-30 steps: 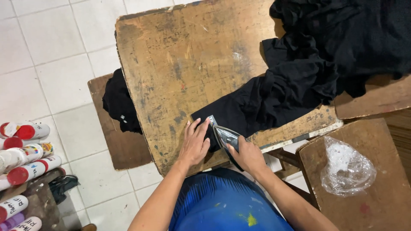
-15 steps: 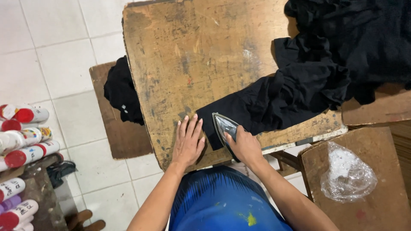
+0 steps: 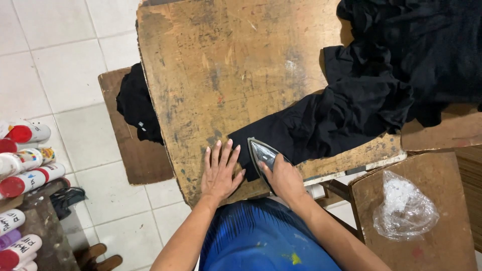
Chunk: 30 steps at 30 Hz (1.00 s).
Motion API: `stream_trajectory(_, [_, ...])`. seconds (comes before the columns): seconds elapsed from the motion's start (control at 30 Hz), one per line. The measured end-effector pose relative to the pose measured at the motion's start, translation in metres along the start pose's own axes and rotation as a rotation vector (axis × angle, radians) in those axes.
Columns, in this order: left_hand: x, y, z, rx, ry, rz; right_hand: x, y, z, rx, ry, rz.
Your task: The person irons a black garment on a wooden board, smoothing the fabric and applying heat with an iron. They then place a small rectangular label on the garment and iron over it to adhere it.
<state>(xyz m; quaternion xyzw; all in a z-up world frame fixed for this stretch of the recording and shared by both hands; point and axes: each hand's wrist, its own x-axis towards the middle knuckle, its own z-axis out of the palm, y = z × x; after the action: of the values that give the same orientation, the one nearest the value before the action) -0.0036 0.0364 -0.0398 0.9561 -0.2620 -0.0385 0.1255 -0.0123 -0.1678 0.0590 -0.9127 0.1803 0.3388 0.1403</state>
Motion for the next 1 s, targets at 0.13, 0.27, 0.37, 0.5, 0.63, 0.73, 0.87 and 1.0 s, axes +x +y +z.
stream_trajectory(0.13, [0.000,0.001,0.000,0.040,-0.027,-0.012,-0.001,-0.002,0.000,-0.031,0.027,-0.010])
stream_trajectory(0.27, [0.001,0.000,0.002,0.036,-0.059,-0.004,0.000,-0.003,-0.004,-0.013,0.009,0.003])
stream_trajectory(0.37, [-0.001,0.003,-0.001,0.064,-0.028,-0.010,-0.007,-0.003,-0.009,0.003,0.026,-0.031])
stream_trajectory(0.5, [0.004,0.003,-0.003,0.067,-0.007,-0.004,-0.013,0.000,-0.013,0.053,0.011,-0.016])
stream_trajectory(0.63, [0.000,0.004,-0.005,0.045,-0.014,-0.006,-0.025,0.007,-0.012,0.026,-0.009,-0.034])
stream_trajectory(0.73, [0.000,0.005,-0.004,0.031,-0.001,-0.014,-0.036,0.004,-0.022,0.046,-0.022,-0.030])
stream_trajectory(0.87, [0.001,0.005,-0.002,0.045,-0.012,-0.022,-0.031,0.005,-0.017,0.031,0.004,-0.047])
stream_trajectory(1.0, [-0.002,0.005,-0.002,0.034,-0.013,-0.026,-0.026,0.007,-0.009,0.009,-0.009,-0.040])
